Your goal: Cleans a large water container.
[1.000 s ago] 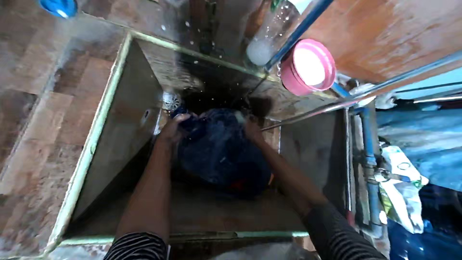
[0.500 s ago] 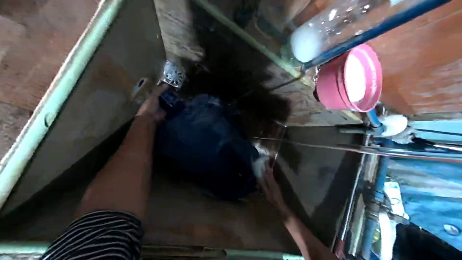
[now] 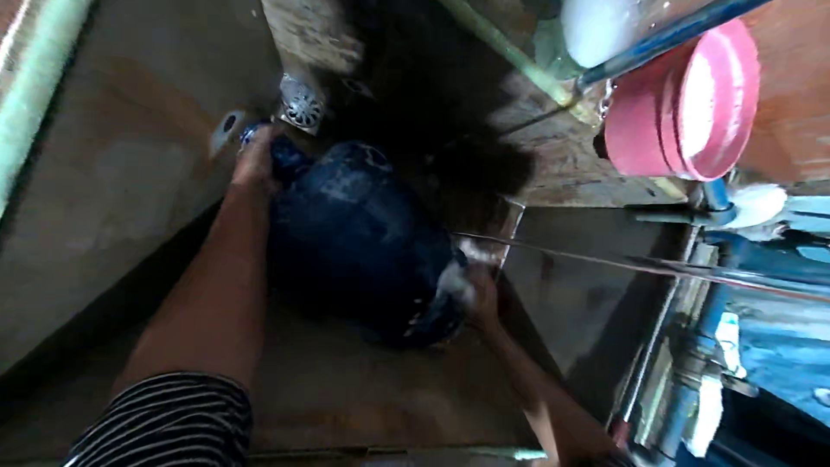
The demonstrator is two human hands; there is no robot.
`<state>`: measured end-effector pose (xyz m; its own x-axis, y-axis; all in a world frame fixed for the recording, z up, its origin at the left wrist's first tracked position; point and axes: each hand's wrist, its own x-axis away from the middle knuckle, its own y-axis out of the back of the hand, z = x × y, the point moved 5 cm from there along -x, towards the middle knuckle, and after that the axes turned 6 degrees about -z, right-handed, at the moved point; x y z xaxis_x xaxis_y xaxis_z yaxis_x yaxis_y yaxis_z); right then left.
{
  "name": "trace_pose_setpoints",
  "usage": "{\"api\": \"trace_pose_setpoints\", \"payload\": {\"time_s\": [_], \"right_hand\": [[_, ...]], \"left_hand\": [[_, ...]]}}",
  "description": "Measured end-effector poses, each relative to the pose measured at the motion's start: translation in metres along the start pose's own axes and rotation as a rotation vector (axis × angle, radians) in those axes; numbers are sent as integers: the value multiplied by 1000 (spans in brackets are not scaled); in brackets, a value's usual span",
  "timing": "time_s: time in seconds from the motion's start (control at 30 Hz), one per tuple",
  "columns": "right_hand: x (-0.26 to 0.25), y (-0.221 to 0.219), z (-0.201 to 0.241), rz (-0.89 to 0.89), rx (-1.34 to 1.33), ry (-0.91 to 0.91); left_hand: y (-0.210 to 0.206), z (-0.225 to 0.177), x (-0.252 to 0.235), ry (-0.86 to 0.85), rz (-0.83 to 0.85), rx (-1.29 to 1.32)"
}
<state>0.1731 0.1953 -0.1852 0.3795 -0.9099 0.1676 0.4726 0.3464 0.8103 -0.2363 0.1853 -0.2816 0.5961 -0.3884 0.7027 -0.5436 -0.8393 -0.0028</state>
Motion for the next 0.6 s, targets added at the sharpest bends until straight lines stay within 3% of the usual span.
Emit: {"api": "trace_pose_setpoints", "payload": {"time_s": [0.07, 0.13, 0.2, 0.33, 0.43, 0.5, 0.6], "right_hand": [[-56, -13, -21, 171, -1, -365], [-83, -29, -45, 169, -3, -467], [-59, -24, -31, 64, -33, -370], [33, -23, 48, -240, -195, 258], [-4, -13, 106, -429, -259, 520], [-55, 21, 130, -426, -209, 489], [-102, 70, 144, -92, -50, 155]], "left_hand": [[-19, -9, 15, -37, 109, 39], [-33, -22, 33, -87, 236, 46], [-32, -36, 35, -113, 275, 26], [-19, -32, 19, -51, 35, -30], [-44, -50, 74, -146, 173, -28], [-57, -63, 113, -240, 403, 2], [-67, -74, 174, -312, 675, -5]]}}
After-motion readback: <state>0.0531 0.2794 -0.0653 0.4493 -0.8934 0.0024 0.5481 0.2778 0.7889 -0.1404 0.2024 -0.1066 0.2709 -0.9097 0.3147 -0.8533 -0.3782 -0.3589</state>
